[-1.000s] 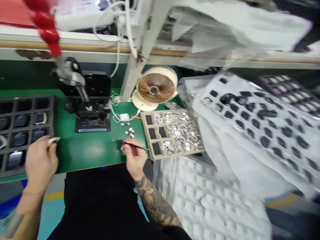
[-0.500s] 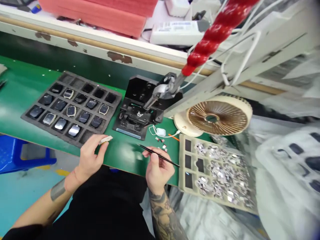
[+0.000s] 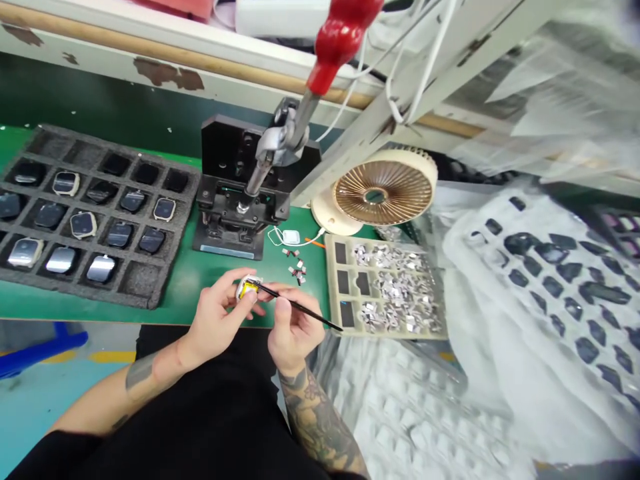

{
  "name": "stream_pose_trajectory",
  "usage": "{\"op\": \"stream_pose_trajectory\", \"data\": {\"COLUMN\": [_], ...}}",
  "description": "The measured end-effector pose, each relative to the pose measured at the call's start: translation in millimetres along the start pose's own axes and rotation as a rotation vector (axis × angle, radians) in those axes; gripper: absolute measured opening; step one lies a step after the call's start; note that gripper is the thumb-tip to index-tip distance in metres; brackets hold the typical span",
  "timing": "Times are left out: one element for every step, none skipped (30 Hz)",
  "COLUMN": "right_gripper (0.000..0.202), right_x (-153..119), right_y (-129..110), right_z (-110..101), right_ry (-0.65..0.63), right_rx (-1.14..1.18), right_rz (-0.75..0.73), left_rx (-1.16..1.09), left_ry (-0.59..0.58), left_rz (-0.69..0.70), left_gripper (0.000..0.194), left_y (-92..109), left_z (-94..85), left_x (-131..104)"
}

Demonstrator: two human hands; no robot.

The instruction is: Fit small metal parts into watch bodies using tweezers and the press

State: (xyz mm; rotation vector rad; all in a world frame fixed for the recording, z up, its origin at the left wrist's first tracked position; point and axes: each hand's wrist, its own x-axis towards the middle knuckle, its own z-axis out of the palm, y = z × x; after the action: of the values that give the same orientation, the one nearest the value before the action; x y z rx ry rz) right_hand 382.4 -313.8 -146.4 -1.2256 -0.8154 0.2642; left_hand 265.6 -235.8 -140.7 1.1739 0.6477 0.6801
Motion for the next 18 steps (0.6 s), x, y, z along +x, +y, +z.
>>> {"op": "stream_pose_trajectory", "data": {"right_gripper": [0.014,0.014,0.013,0.012,0.010,0.008,0.006,0.004,0.005,0.006,0.008,0.008,0.008,0.008,0.009,0.009,0.009,0.010], "right_x": [-0.4,-0.4,0.0,0.9,2.3,4.2,6.2,8.1,9.8,10.9,11.5,11.7,11.4,11.1,10.8,10.7,10.7,10.7], "right_y": [0.9,2.1,3.5,5.3,7.3,9.3,11.2,12.8,13.8,14.0,13.5,12.3,10.6,8.9,7.4,6.6,6.4,7.1], "right_z": [-1.0,-1.8,-2.4,-2.7,-2.8,-2.9,-2.9,-3.2,-3.7,-4.6,-6.0,-7.7,-9.6,-11.5,-13.2,-14.4,-15.1,-15.1], "right_ry": [-0.006,-0.011,-0.015,-0.014,-0.012,-0.013,-0.022,-0.041,-0.070,-0.108,-0.148,-0.178,-0.188,-0.173,-0.132,-0.077,-0.025,0.014], "right_rx": [0.002,0.004,0.009,0.017,0.033,0.062,0.104,0.154,0.208,0.259,0.299,0.323,0.330,0.320,0.296,0.259,0.216,0.171], "right_rz": [0.006,0.011,0.019,0.036,0.063,0.103,0.152,0.205,0.247,0.272,0.279,0.268,0.243,0.208,0.168,0.130,0.102,0.088], "left_rx": [0.017,0.037,0.060,0.084,0.103,0.113,0.109,0.088,0.053,0.011,-0.029,-0.064,-0.091,-0.112,-0.128,-0.143,-0.156,-0.166], "left_ry": [0.003,0.008,0.015,0.022,0.029,0.030,0.024,0.011,-0.008,-0.021,-0.019,-0.004,0.020,0.049,0.075,0.091,0.096,0.093], "left_rz": [0.006,0.014,0.023,0.035,0.048,0.056,0.056,0.046,0.029,0.007,-0.012,-0.027,-0.036,-0.042,-0.046,-0.050,-0.055,-0.059], "left_gripper": [0.041,0.041,0.041,0.041,0.041,0.040,0.039,0.039,0.039,0.040,0.041,0.042,0.043,0.044,0.046,0.047,0.048,0.049], "left_y": [-0.7,-1.4,-2.0,-2.6,-3.0,-3.3,-3.3,-3.2,-2.8,-2.3,-1.5,-0.6,0.5,1.8,3.0,4.2,5.1,5.5], "left_z": [0.6,1.0,1.2,0.9,0.3,-0.6,-1.6,-2.8,-3.8,-4.5,-5.0,-5.1,-4.9,-4.4,-3.6,-2.6,-1.4,-0.1], "left_x": [-1.1,-2.0,-2.7,-3.1,-3.2,-3.0,-2.3,-1.3,0.2,1.9,3.8,5.7,7.5,9.0,10.1,10.9,11.5,12.0]}}
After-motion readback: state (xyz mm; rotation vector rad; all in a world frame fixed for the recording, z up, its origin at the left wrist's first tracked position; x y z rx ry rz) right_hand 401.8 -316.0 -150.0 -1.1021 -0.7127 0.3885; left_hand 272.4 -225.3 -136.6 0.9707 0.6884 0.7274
